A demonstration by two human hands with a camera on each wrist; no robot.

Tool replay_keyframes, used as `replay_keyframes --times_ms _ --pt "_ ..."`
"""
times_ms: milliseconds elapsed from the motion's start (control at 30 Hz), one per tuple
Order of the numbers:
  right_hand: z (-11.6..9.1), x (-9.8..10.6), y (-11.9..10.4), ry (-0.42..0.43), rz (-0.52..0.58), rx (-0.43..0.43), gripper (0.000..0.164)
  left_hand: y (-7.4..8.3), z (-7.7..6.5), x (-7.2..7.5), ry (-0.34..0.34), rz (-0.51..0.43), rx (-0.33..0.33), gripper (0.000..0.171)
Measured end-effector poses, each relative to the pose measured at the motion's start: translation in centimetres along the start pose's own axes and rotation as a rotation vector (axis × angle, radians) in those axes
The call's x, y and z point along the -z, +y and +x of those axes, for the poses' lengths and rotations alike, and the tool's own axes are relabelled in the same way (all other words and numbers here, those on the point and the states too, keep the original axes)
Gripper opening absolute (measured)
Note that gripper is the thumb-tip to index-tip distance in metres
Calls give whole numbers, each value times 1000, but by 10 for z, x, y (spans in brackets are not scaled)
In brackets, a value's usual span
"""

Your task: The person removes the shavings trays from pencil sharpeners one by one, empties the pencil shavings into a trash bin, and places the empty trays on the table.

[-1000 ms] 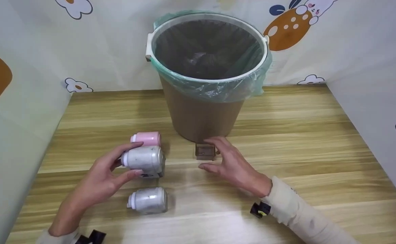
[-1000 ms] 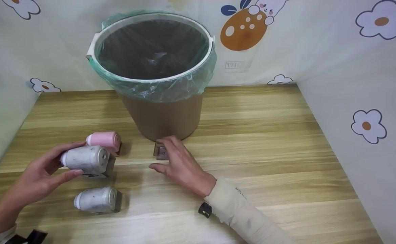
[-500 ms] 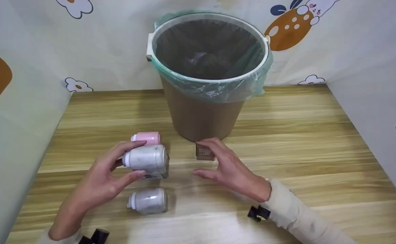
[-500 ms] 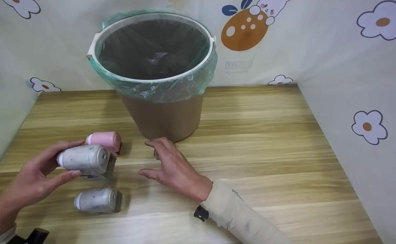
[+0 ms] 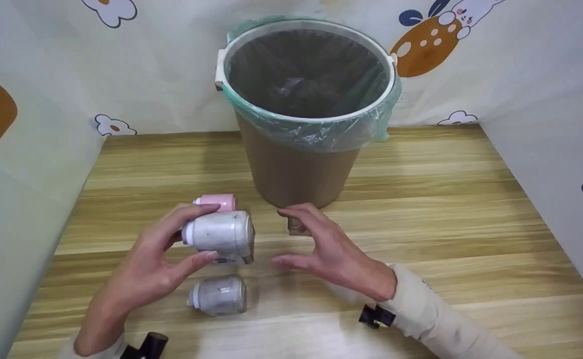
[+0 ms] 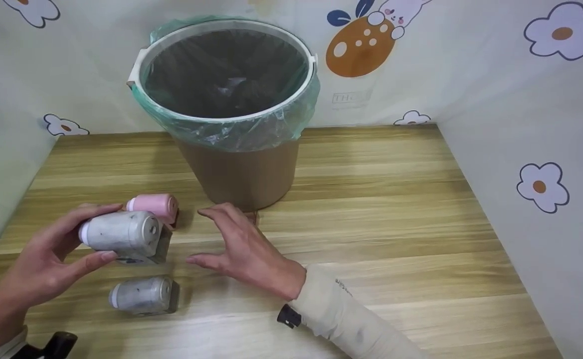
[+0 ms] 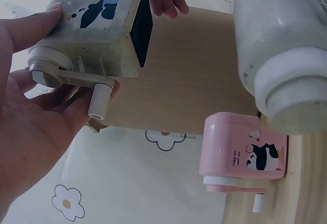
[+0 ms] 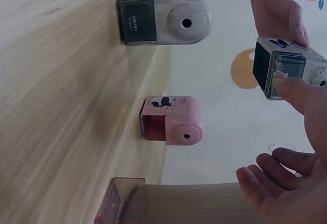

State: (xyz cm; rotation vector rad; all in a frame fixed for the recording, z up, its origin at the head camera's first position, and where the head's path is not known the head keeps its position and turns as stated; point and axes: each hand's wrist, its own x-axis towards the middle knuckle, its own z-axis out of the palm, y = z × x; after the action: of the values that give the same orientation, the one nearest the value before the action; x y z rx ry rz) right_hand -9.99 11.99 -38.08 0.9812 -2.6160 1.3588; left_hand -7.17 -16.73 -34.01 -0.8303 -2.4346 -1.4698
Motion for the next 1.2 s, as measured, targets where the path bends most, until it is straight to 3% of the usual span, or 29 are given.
replay_keyframes --times_ms 233,500,667,933,1200 --pt "4 -1 -10 -25 22 7 76 4 3 -1 -4 -19 -45 67" --pt "10 -4 -17 -39 72 81 73 6 5 -2 -5 -40 -66 67" --pt "12 -5 -22 -55 82 73 74 6 7 -3 -15 -65 -94 67" --pt "16 -11 -26 -47 54 98 73 6 8 -5 -23 -73 -96 67" --pt "16 -13 -27 -28 53 100 62 2 7 -7 -29 -115 -102 68"
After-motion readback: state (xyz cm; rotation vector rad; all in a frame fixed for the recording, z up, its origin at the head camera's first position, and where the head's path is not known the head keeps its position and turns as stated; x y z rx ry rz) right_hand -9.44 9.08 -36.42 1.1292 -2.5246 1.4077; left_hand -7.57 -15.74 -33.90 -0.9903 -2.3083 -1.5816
